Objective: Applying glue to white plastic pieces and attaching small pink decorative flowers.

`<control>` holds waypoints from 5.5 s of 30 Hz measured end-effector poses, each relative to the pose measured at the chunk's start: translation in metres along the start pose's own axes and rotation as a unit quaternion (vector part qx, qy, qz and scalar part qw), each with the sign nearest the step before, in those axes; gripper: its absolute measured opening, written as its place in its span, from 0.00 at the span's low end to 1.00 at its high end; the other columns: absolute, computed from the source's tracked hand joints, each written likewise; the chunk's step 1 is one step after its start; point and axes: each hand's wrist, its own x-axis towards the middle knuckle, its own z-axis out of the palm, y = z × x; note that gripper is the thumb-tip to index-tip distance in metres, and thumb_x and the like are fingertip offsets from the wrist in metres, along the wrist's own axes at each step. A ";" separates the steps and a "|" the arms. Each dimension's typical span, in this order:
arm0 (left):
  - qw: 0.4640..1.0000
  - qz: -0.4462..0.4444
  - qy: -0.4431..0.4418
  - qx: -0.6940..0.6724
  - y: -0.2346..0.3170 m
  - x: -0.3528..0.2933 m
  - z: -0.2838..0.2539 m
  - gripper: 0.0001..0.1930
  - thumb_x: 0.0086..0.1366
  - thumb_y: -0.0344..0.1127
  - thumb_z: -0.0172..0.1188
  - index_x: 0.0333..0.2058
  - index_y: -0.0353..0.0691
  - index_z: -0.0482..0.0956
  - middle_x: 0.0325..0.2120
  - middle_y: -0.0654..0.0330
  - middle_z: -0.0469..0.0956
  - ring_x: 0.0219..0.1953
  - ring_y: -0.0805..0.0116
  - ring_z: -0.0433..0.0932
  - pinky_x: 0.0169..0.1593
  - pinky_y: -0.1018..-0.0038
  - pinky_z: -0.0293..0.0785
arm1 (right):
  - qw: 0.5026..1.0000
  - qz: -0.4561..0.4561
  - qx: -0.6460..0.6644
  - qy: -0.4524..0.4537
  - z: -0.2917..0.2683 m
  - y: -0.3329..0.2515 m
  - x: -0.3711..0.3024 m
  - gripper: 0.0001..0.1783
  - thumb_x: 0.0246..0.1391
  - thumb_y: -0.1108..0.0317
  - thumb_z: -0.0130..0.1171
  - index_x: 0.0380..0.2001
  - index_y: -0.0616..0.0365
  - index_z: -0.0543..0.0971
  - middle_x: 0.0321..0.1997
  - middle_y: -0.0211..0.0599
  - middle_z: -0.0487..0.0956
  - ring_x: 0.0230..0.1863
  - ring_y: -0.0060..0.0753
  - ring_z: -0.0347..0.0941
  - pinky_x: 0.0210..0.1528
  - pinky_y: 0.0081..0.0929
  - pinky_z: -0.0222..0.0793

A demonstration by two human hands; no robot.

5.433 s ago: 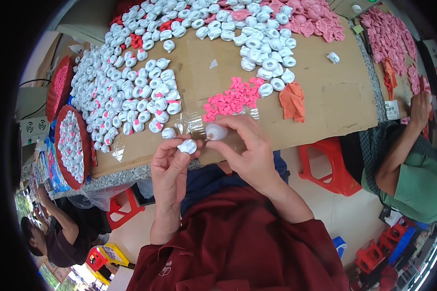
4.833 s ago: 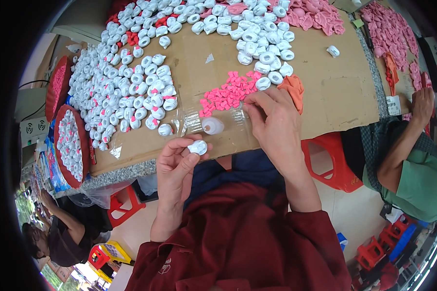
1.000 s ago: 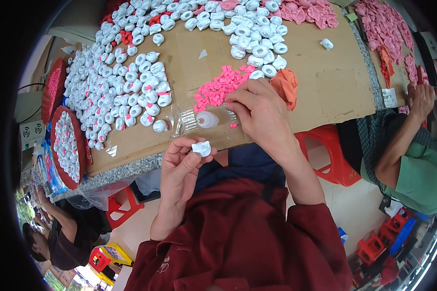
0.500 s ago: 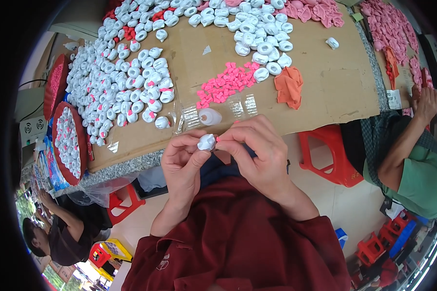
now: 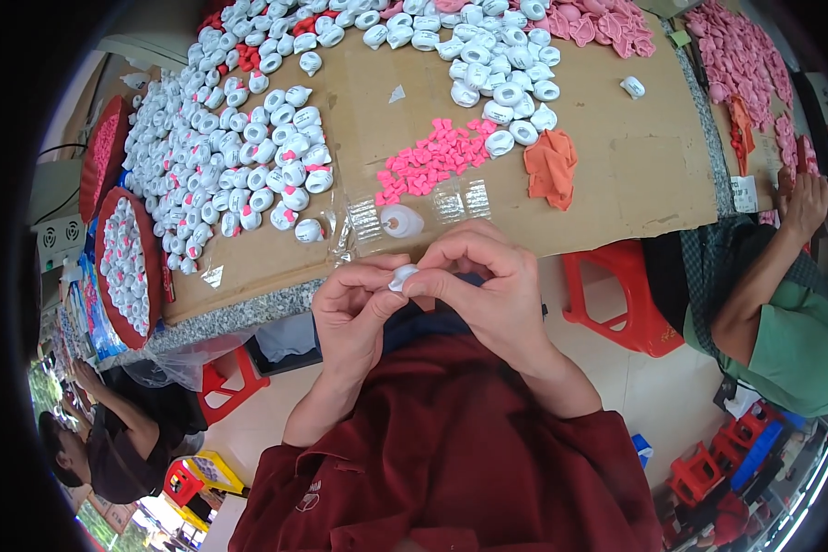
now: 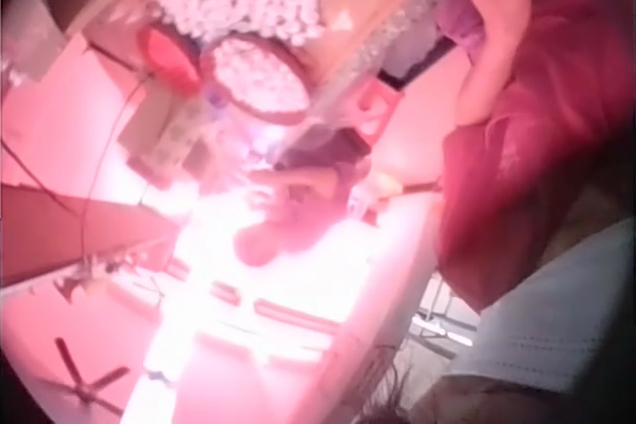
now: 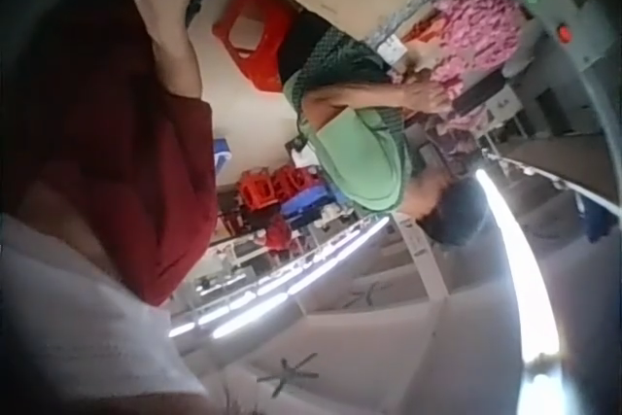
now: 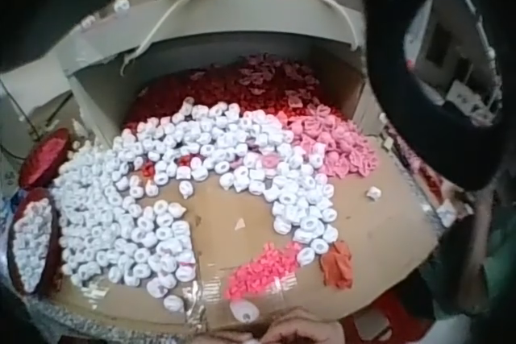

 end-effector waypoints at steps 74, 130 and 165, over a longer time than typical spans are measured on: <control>0.956 0.025 -0.013 0.291 0.060 0.084 -0.009 0.16 0.48 0.17 0.61 0.38 0.32 0.74 0.35 0.60 0.73 0.39 0.76 0.72 0.42 0.81 0.70 | 0.954 -0.201 -0.217 0.044 -0.028 -0.007 0.008 0.23 0.39 0.66 0.66 0.38 0.69 0.73 0.26 0.32 0.71 0.28 0.21 0.65 0.29 0.16 0.59; 0.994 -0.089 0.025 0.052 0.039 0.029 -0.021 0.16 0.50 0.18 0.58 0.40 0.30 0.71 0.40 0.55 0.74 0.39 0.71 0.74 0.44 0.78 0.71 | 0.958 -0.125 -0.258 0.001 0.001 0.012 0.026 0.17 0.39 0.79 0.60 0.37 0.63 0.74 0.37 0.33 0.74 0.38 0.24 0.68 0.42 0.21 0.62; 0.982 -0.168 -0.023 0.080 0.011 0.003 0.003 0.15 0.50 0.18 0.59 0.39 0.29 0.72 0.38 0.52 0.75 0.38 0.68 0.76 0.44 0.74 0.73 | 0.854 -0.172 -0.400 0.286 -0.050 -0.016 -0.002 0.15 0.39 0.78 0.62 0.35 0.63 0.74 0.29 0.28 0.73 0.24 0.15 0.64 0.27 0.12 0.61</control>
